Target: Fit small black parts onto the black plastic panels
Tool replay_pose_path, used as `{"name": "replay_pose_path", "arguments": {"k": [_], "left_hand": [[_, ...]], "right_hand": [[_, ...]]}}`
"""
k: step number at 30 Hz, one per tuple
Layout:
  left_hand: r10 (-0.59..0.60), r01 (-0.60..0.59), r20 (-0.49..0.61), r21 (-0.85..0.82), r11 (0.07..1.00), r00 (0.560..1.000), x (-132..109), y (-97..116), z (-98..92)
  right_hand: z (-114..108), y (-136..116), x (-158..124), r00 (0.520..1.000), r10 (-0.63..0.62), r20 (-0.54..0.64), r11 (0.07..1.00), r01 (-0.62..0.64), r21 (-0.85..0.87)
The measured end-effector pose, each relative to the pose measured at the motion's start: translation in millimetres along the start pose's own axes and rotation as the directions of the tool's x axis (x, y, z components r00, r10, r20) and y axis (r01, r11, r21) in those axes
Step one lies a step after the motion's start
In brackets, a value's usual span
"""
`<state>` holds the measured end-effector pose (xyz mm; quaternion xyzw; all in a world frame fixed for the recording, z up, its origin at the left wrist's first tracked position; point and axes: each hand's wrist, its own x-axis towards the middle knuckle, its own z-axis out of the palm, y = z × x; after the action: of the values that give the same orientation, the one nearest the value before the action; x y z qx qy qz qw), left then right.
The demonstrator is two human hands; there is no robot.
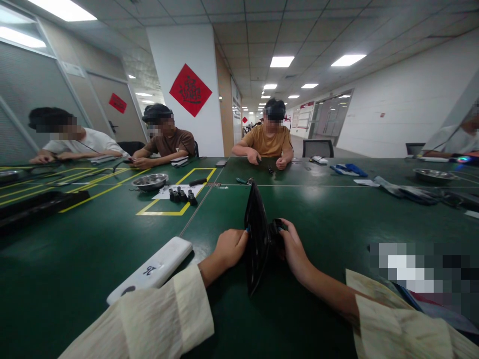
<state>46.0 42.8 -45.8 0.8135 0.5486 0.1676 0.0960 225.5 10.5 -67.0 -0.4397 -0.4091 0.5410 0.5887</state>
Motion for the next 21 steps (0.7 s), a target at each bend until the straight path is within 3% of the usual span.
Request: {"name": "replay_pose_path", "arguments": {"k": [12, 21], "left_hand": [[0.006, -0.011, -0.035, -0.142, 0.99, 0.999, 2.3, 2.7, -2.9], [0.032, -0.033, -0.028, -0.062, 0.997, 0.999, 2.0, -0.1, -0.3]], "right_hand": [[2.0, -1.9, -1.9, 0.999, -0.034, -0.013, 0.999, 0.033, -0.034], [-2.8, 3.0, 0.9, 0.998, -0.055, 0.004, 0.996, 0.055, -0.067]]}}
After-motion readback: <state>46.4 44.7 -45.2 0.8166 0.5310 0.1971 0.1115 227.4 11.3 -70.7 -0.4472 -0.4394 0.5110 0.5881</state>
